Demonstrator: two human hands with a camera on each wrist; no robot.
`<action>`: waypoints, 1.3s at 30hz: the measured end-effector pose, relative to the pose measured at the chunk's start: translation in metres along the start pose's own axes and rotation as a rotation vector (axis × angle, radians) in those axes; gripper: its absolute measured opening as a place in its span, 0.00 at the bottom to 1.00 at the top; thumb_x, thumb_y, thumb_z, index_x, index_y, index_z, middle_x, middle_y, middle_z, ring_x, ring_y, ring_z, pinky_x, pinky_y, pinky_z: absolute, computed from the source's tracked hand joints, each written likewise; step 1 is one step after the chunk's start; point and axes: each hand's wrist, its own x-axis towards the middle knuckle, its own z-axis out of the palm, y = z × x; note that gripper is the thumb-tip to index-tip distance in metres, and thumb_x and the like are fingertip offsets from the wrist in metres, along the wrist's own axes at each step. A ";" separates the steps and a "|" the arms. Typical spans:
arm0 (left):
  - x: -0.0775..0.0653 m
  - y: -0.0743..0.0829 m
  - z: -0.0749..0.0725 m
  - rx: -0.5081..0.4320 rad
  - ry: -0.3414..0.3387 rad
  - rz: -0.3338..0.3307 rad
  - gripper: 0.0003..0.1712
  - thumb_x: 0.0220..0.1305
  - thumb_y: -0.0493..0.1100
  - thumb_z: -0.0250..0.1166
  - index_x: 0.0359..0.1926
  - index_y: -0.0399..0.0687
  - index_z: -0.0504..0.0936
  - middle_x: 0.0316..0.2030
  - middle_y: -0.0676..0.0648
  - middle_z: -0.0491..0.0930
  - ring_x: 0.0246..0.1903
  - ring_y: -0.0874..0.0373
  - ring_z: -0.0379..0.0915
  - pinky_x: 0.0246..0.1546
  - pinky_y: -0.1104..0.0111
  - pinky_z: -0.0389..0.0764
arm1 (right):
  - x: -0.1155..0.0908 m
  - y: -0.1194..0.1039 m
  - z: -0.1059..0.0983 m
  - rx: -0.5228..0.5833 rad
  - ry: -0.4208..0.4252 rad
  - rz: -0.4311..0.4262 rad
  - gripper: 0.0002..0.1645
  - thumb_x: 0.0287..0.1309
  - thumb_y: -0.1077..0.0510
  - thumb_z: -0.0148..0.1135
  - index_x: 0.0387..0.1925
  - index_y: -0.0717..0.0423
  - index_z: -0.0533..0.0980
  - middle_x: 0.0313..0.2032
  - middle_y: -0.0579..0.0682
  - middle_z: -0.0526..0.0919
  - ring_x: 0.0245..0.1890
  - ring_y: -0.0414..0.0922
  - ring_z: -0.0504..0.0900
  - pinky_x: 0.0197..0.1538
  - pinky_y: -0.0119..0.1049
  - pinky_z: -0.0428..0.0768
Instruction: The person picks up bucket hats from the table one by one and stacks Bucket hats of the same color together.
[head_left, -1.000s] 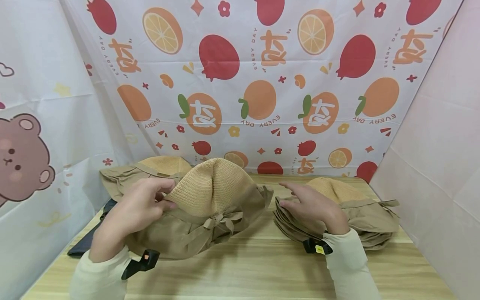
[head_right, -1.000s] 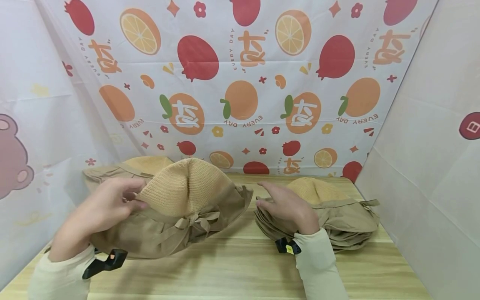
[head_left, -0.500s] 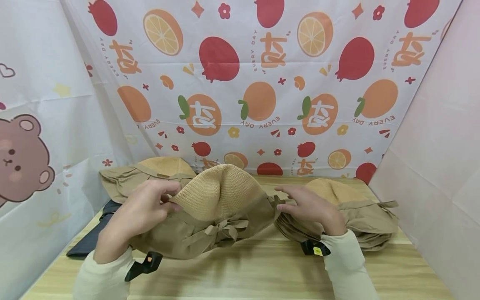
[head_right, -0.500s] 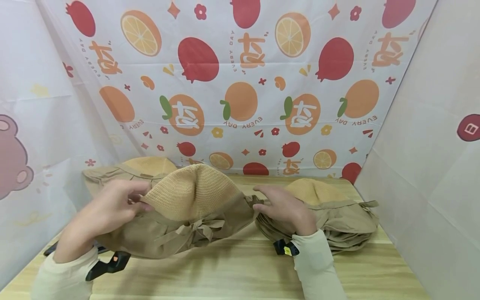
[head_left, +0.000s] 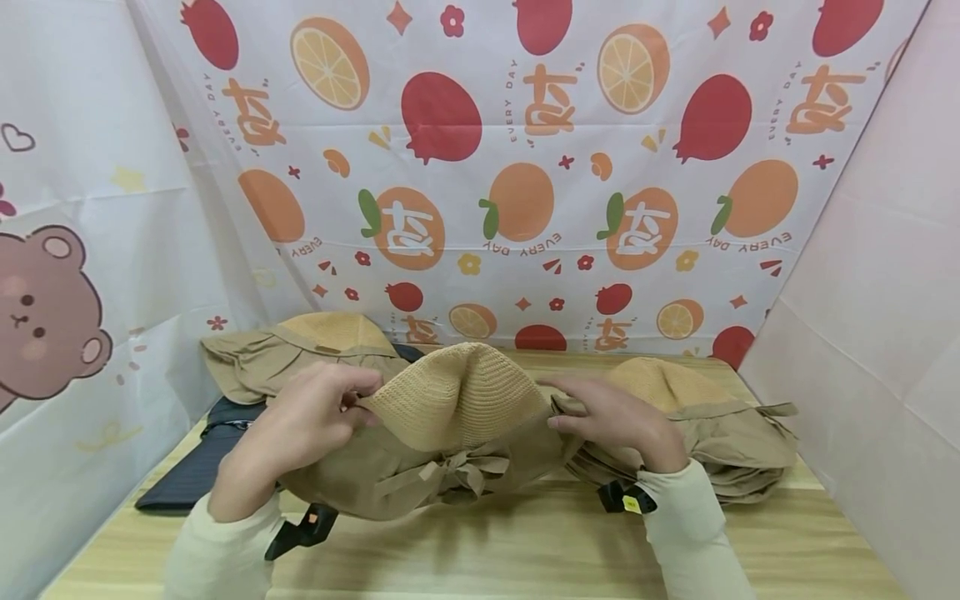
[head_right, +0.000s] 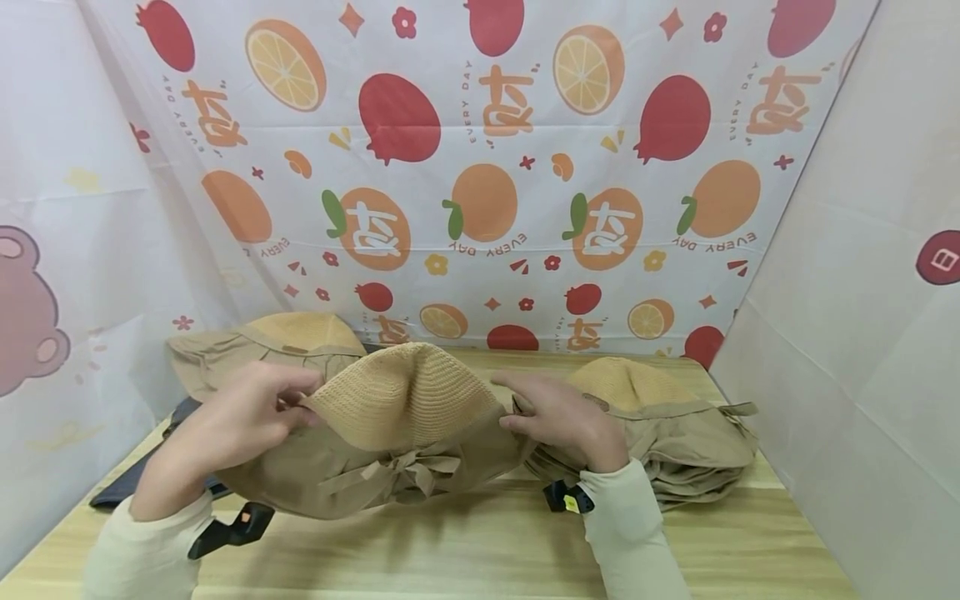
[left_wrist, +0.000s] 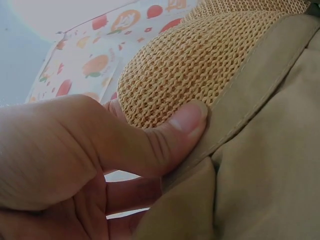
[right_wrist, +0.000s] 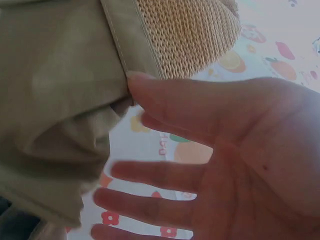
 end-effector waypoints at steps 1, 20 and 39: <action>0.000 0.001 0.000 0.001 -0.004 -0.007 0.32 0.45 0.30 0.79 0.19 0.51 0.59 0.20 0.61 0.53 0.21 0.70 0.56 0.25 0.75 0.60 | 0.001 0.000 0.000 -0.004 -0.014 -0.015 0.20 0.70 0.54 0.64 0.59 0.57 0.77 0.54 0.55 0.83 0.56 0.54 0.81 0.58 0.48 0.80; 0.003 -0.001 0.002 -0.061 0.037 -0.067 0.22 0.47 0.27 0.77 0.25 0.58 0.78 0.24 0.59 0.80 0.23 0.68 0.73 0.25 0.73 0.70 | 0.000 0.002 -0.001 -0.039 0.105 -0.011 0.10 0.69 0.55 0.66 0.30 0.46 0.76 0.24 0.38 0.68 0.28 0.35 0.69 0.35 0.30 0.70; 0.008 0.005 0.015 -0.092 -0.003 -0.113 0.17 0.49 0.29 0.78 0.28 0.55 0.82 0.27 0.56 0.85 0.25 0.68 0.79 0.26 0.72 0.72 | 0.002 -0.004 -0.001 0.023 0.106 -0.042 0.10 0.68 0.54 0.67 0.49 0.49 0.81 0.34 0.41 0.81 0.32 0.36 0.73 0.37 0.31 0.74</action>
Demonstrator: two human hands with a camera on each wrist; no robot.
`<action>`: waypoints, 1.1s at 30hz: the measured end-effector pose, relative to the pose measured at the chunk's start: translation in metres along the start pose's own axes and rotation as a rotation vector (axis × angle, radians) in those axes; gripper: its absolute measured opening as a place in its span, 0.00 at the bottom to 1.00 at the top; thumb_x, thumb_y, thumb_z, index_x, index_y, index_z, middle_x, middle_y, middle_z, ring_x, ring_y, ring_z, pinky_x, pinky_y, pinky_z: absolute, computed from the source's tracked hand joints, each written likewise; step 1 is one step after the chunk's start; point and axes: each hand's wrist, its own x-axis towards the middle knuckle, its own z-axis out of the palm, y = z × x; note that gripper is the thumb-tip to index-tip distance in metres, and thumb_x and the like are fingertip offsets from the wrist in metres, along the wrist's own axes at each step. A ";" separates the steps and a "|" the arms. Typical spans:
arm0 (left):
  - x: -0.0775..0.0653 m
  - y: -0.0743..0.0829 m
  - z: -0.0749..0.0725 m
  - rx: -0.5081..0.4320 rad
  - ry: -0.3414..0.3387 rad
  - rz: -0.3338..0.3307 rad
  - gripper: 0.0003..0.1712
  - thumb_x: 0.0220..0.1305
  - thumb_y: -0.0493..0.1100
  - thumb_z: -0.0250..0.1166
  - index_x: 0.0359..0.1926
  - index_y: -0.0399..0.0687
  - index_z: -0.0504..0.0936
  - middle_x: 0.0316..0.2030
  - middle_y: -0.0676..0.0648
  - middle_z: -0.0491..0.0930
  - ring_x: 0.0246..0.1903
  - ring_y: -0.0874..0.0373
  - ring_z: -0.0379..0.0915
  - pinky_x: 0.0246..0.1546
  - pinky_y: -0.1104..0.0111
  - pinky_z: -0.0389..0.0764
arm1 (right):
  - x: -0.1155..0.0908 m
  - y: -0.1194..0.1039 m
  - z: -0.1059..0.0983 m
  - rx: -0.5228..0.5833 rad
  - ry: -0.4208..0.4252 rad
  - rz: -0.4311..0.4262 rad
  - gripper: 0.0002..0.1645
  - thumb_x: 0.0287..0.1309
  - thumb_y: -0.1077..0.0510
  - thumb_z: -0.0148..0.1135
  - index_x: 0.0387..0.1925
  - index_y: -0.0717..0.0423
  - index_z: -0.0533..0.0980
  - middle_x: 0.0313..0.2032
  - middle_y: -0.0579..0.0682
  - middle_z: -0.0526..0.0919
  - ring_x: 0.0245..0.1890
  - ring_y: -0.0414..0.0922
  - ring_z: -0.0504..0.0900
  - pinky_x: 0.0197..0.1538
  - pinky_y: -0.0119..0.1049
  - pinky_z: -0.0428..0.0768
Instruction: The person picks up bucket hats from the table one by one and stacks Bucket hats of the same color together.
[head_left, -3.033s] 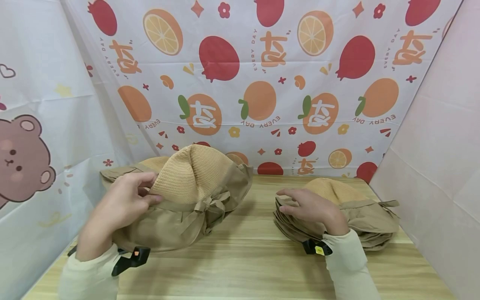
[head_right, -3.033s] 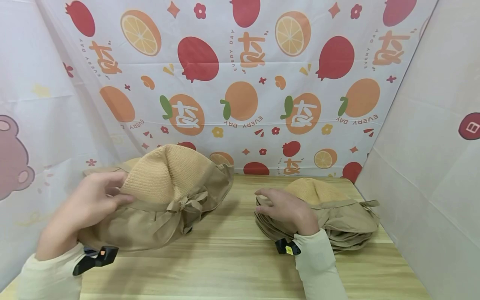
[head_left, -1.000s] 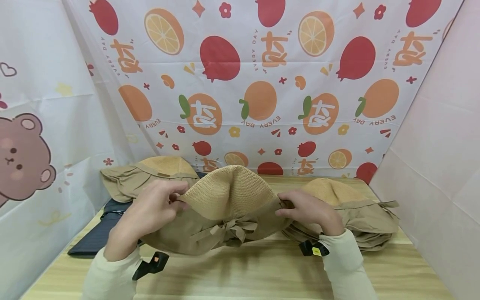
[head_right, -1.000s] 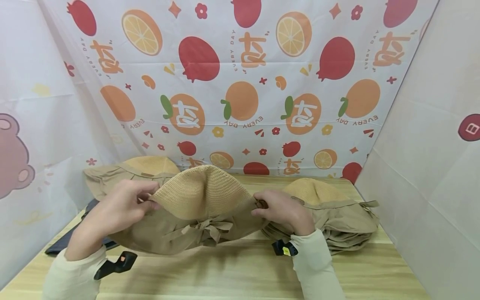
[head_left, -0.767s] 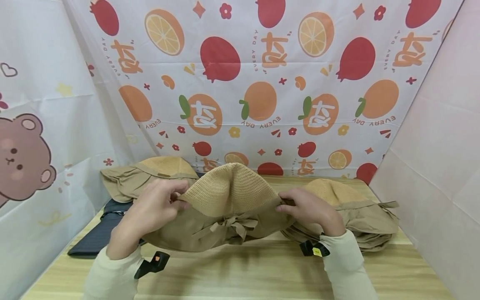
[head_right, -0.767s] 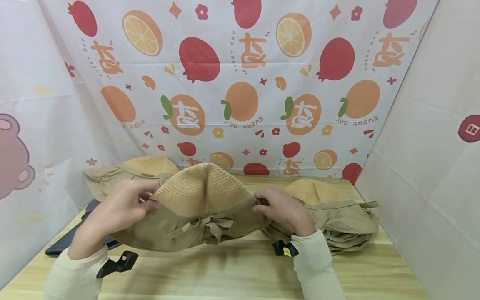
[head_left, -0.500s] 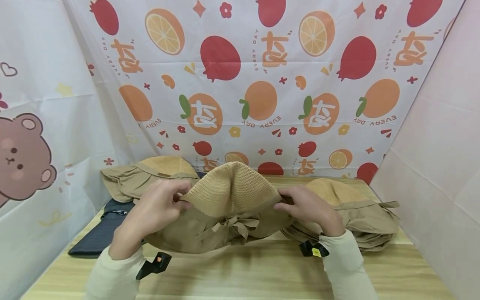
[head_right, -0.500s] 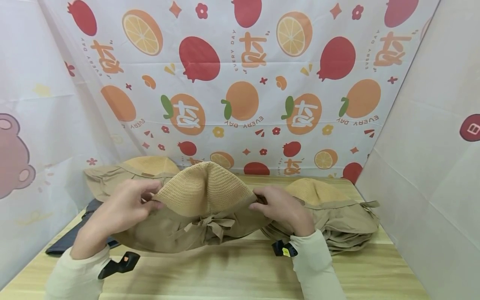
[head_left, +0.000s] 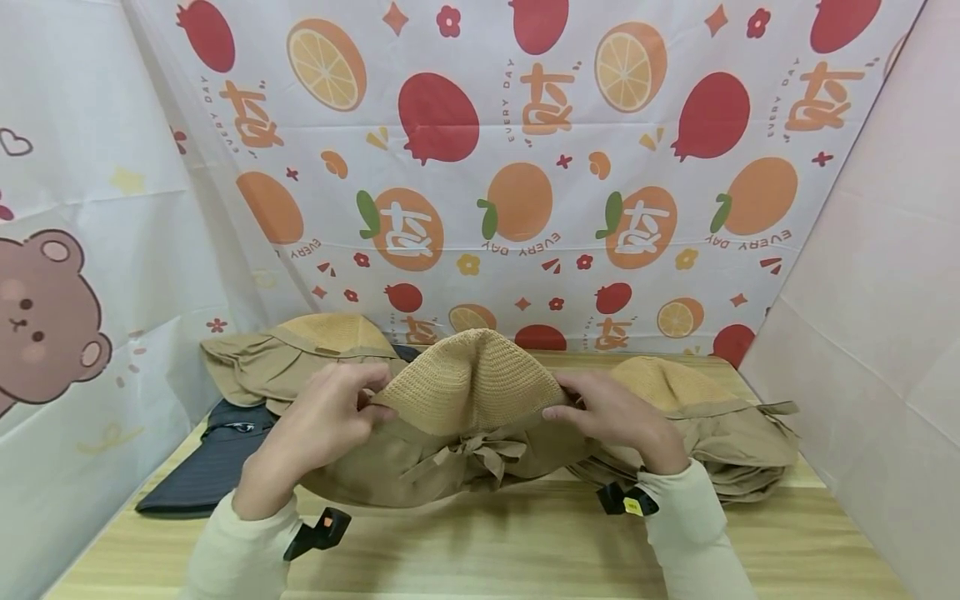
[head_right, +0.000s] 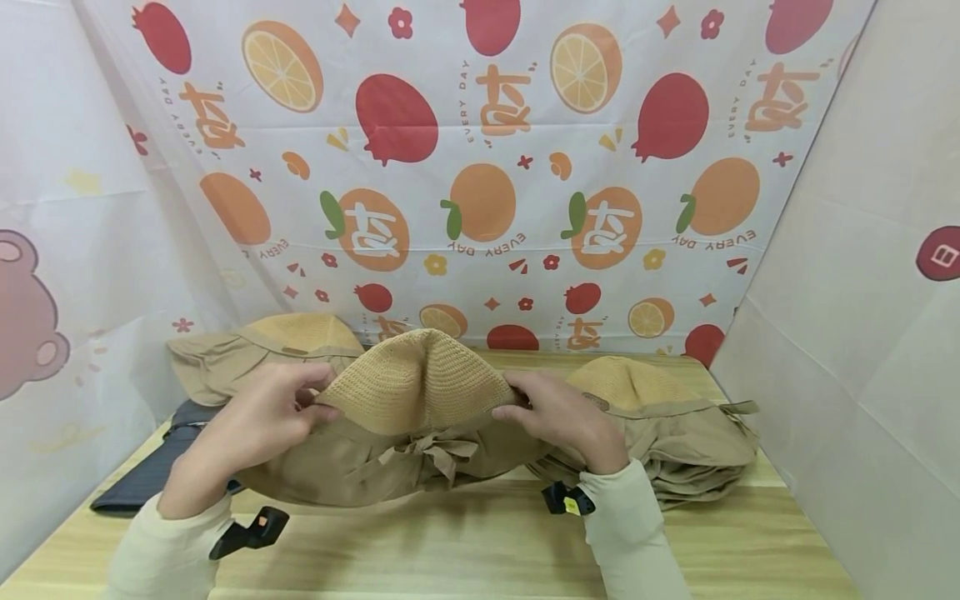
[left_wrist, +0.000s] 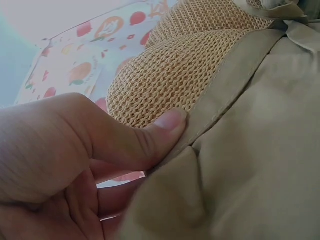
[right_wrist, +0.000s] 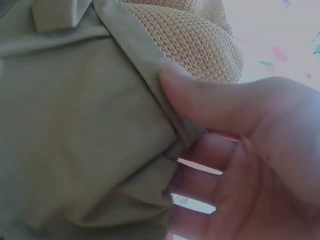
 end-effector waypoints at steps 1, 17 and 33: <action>0.000 0.000 0.000 0.004 -0.004 0.000 0.17 0.50 0.29 0.78 0.28 0.55 0.82 0.27 0.56 0.84 0.24 0.68 0.77 0.25 0.72 0.71 | 0.000 0.000 0.000 0.004 0.015 0.001 0.10 0.69 0.55 0.66 0.49 0.49 0.81 0.35 0.41 0.82 0.32 0.36 0.73 0.37 0.30 0.73; 0.004 -0.005 0.003 -0.013 -0.012 0.039 0.15 0.59 0.33 0.75 0.45 0.51 0.86 0.32 0.56 0.85 0.26 0.67 0.74 0.26 0.72 0.74 | -0.003 -0.001 -0.006 0.068 0.336 -0.166 0.04 0.64 0.66 0.68 0.38 0.54 0.82 0.30 0.46 0.84 0.25 0.35 0.70 0.28 0.28 0.69; 0.008 -0.028 0.004 -0.054 -0.086 0.060 0.14 0.61 0.37 0.75 0.48 0.53 0.86 0.39 0.56 0.88 0.38 0.64 0.84 0.36 0.69 0.82 | -0.010 -0.004 -0.014 0.042 0.381 -0.131 0.05 0.64 0.65 0.69 0.39 0.53 0.82 0.25 0.44 0.79 0.22 0.34 0.65 0.26 0.29 0.66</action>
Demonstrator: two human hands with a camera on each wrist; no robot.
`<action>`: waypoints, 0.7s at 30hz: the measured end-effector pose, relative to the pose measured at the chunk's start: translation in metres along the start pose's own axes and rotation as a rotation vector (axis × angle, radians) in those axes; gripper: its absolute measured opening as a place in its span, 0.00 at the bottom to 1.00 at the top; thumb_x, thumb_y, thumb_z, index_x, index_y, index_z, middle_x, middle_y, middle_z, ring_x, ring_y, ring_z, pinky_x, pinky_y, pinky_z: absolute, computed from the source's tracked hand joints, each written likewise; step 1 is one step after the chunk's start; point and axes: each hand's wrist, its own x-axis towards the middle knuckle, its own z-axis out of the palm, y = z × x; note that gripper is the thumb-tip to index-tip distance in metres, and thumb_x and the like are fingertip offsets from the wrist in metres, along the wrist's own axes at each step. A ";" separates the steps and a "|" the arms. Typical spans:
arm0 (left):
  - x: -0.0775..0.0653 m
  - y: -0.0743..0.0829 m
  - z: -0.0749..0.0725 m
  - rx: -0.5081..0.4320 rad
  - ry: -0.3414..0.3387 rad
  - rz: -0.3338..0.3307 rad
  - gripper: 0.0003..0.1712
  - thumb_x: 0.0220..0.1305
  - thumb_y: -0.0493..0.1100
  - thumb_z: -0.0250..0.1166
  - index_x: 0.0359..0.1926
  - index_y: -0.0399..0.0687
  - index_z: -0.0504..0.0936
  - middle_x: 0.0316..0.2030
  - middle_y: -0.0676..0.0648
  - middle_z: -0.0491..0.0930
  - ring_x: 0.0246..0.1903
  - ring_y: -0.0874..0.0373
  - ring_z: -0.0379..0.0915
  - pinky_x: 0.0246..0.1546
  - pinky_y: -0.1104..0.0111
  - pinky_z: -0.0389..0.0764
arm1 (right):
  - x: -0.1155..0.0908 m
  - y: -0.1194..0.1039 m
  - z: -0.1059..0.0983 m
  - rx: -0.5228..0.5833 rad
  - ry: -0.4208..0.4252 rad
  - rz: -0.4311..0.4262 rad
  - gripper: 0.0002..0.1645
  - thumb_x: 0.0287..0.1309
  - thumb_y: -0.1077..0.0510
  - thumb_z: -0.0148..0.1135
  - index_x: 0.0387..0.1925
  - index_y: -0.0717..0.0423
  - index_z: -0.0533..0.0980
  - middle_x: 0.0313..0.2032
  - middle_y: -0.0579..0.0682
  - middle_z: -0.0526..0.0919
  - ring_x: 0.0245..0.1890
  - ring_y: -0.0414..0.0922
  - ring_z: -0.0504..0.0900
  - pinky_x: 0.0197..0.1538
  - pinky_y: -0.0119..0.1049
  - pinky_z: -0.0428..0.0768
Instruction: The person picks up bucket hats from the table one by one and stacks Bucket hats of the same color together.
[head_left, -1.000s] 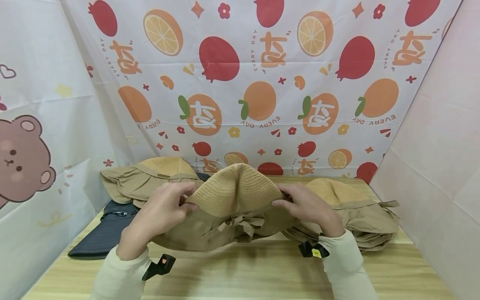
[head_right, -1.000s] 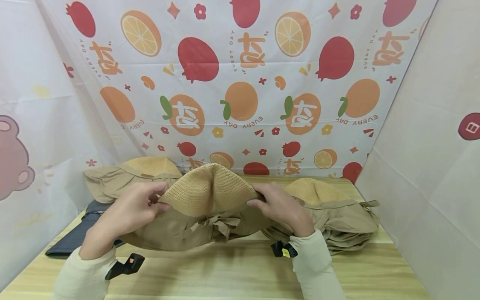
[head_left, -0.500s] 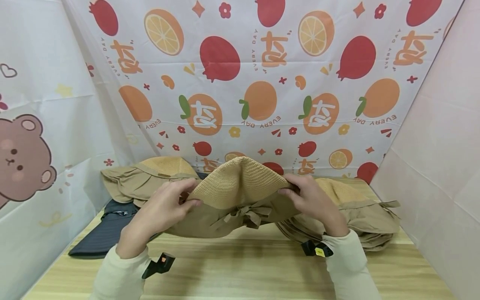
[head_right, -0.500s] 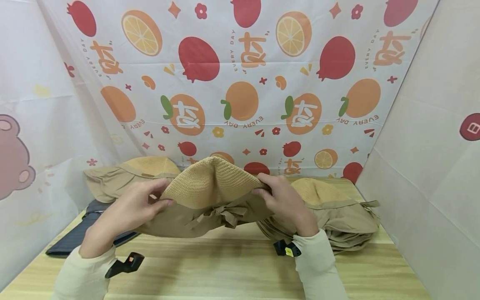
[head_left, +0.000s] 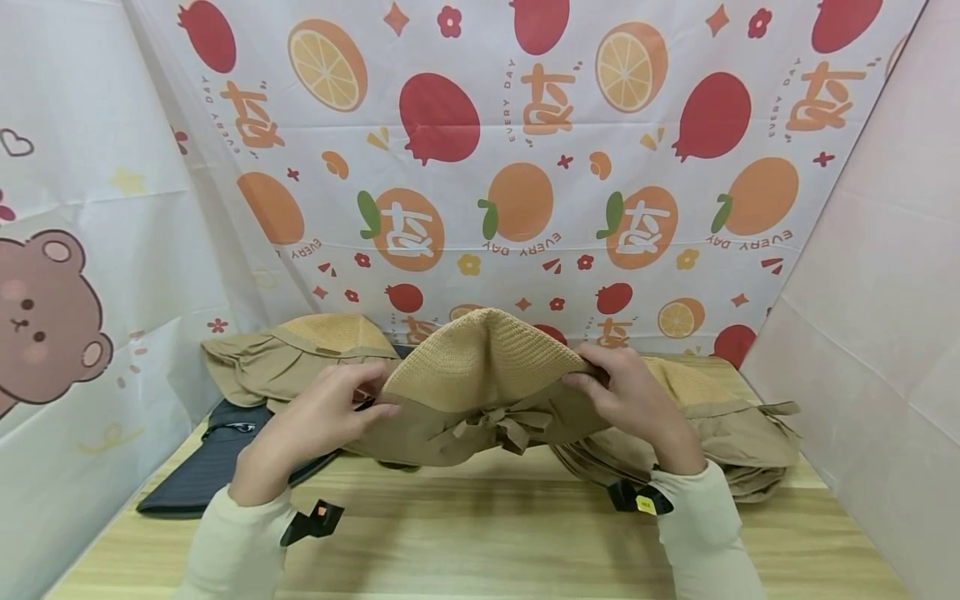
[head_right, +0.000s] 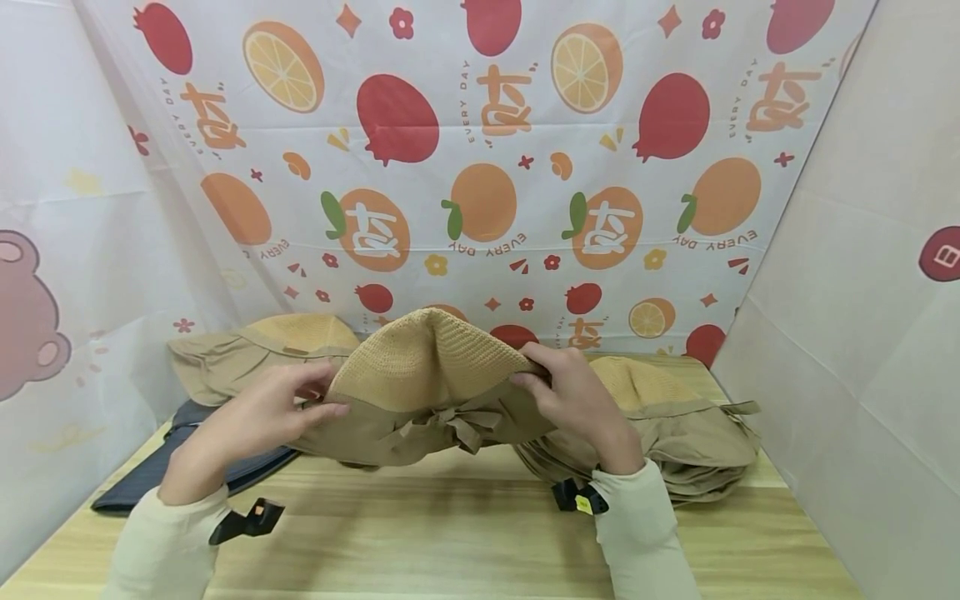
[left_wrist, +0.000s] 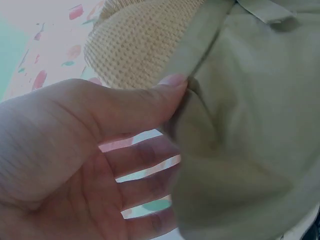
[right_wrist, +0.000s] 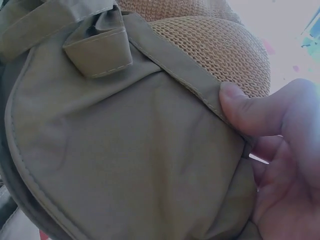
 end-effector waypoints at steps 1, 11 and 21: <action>0.000 -0.002 -0.001 0.003 -0.007 -0.003 0.14 0.61 0.38 0.75 0.47 0.54 0.86 0.39 0.56 0.88 0.37 0.64 0.83 0.36 0.69 0.82 | 0.000 0.000 0.000 0.000 0.006 0.002 0.05 0.64 0.64 0.69 0.39 0.53 0.82 0.26 0.44 0.80 0.23 0.35 0.66 0.26 0.29 0.66; 0.000 -0.012 -0.005 -0.032 -0.189 -0.042 0.12 0.66 0.42 0.71 0.50 0.48 0.87 0.40 0.53 0.89 0.34 0.67 0.79 0.34 0.69 0.79 | -0.002 0.000 -0.003 -0.040 0.067 0.007 0.07 0.63 0.64 0.70 0.43 0.54 0.84 0.29 0.46 0.82 0.25 0.36 0.68 0.27 0.29 0.67; 0.000 -0.016 -0.005 -0.038 -0.162 -0.001 0.08 0.67 0.36 0.69 0.46 0.50 0.88 0.35 0.55 0.86 0.28 0.70 0.70 0.30 0.72 0.73 | -0.002 0.002 -0.005 -0.031 0.101 0.071 0.07 0.60 0.62 0.73 0.40 0.53 0.83 0.26 0.45 0.77 0.23 0.36 0.66 0.27 0.30 0.67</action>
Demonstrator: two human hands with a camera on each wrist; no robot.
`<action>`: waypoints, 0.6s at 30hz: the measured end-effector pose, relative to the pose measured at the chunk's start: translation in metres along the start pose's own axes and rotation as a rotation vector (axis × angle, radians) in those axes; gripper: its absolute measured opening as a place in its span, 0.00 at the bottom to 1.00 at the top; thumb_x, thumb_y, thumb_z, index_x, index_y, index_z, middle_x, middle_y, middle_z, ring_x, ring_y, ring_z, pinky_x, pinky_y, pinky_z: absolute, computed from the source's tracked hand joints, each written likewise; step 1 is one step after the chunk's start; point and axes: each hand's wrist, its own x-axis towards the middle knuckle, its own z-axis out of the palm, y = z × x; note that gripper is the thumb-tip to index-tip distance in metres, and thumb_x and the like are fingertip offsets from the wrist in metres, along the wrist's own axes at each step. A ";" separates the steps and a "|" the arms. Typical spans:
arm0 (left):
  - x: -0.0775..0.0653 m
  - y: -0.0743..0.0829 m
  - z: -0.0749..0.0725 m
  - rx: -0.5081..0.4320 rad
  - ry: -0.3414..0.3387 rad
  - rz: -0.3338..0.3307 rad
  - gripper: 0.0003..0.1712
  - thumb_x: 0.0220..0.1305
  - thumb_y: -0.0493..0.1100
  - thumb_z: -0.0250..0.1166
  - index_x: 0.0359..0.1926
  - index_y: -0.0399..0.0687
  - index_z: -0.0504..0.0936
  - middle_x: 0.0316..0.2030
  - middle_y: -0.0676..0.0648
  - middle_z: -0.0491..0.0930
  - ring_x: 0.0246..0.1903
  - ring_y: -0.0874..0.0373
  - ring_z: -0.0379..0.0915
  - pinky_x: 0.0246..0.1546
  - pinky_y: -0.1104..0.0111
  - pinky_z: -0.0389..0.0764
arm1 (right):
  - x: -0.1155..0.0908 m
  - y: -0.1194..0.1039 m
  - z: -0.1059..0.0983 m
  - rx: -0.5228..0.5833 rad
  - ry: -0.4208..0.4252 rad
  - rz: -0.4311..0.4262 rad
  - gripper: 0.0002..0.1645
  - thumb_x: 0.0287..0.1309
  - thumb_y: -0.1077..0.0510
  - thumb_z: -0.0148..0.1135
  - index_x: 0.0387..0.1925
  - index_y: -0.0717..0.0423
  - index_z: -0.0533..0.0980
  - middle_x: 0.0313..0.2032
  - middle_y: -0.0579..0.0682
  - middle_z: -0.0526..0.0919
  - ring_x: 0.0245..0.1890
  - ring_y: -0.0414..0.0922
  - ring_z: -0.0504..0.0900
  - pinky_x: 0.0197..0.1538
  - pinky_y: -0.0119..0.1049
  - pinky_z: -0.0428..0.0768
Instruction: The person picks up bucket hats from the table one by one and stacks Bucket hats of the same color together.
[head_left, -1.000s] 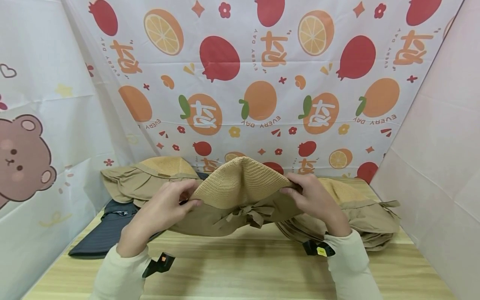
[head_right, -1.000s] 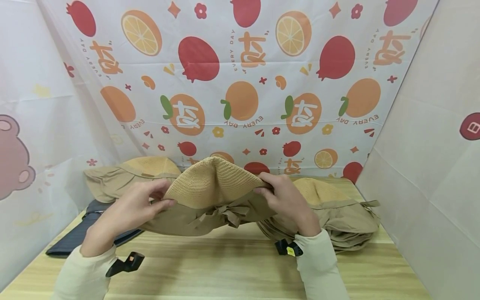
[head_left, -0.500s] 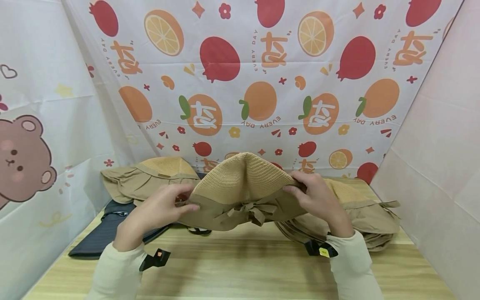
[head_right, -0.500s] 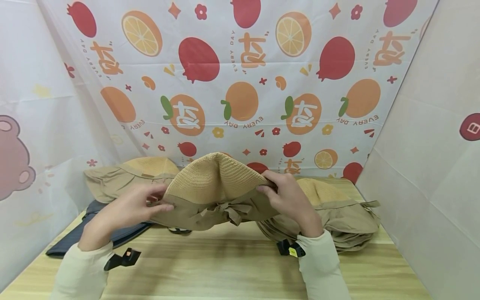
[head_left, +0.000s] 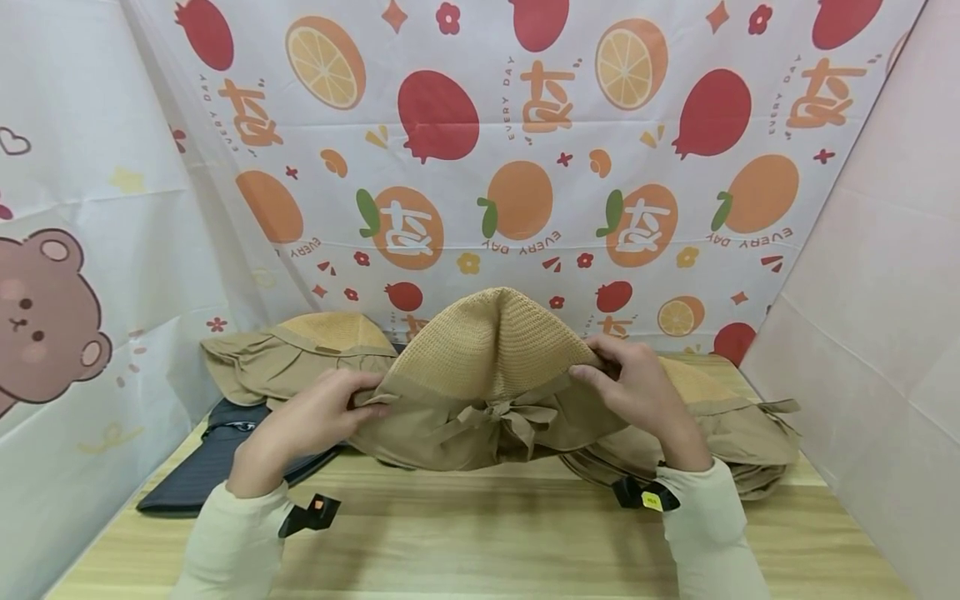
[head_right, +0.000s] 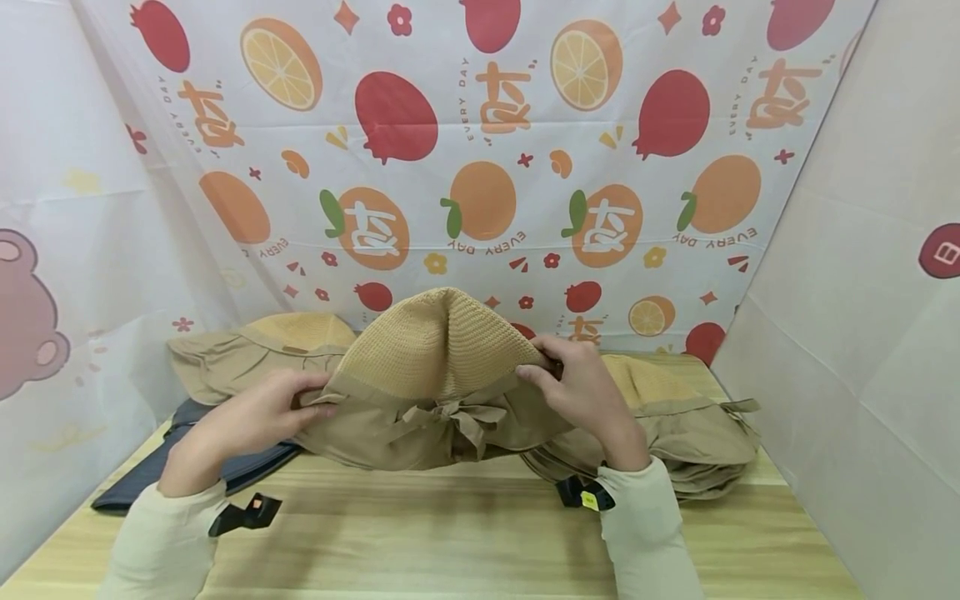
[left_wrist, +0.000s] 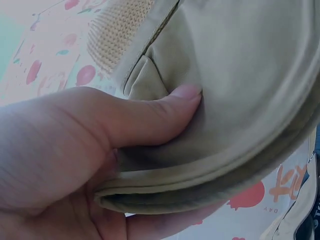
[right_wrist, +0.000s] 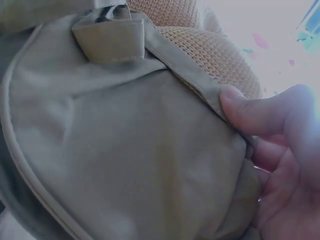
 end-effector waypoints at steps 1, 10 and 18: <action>0.000 0.000 0.000 0.003 0.006 0.003 0.08 0.66 0.36 0.70 0.45 0.50 0.87 0.34 0.55 0.85 0.28 0.70 0.69 0.30 0.72 0.72 | 0.000 0.000 0.000 -0.004 0.003 0.009 0.08 0.60 0.62 0.74 0.41 0.53 0.84 0.27 0.45 0.80 0.24 0.35 0.68 0.28 0.29 0.69; 0.001 0.003 0.003 0.017 0.046 0.001 0.08 0.66 0.39 0.71 0.32 0.53 0.80 0.22 0.59 0.67 0.21 0.70 0.60 0.24 0.72 0.66 | 0.002 0.005 -0.001 -0.067 0.014 0.065 0.16 0.59 0.59 0.75 0.49 0.58 0.86 0.36 0.51 0.90 0.30 0.39 0.78 0.33 0.29 0.77; 0.003 0.009 0.007 0.020 0.076 0.025 0.06 0.65 0.41 0.72 0.34 0.54 0.82 0.22 0.60 0.68 0.21 0.71 0.59 0.23 0.72 0.64 | 0.001 0.007 -0.005 -0.181 0.041 0.118 0.20 0.56 0.57 0.77 0.50 0.59 0.87 0.26 0.48 0.85 0.25 0.39 0.73 0.29 0.29 0.71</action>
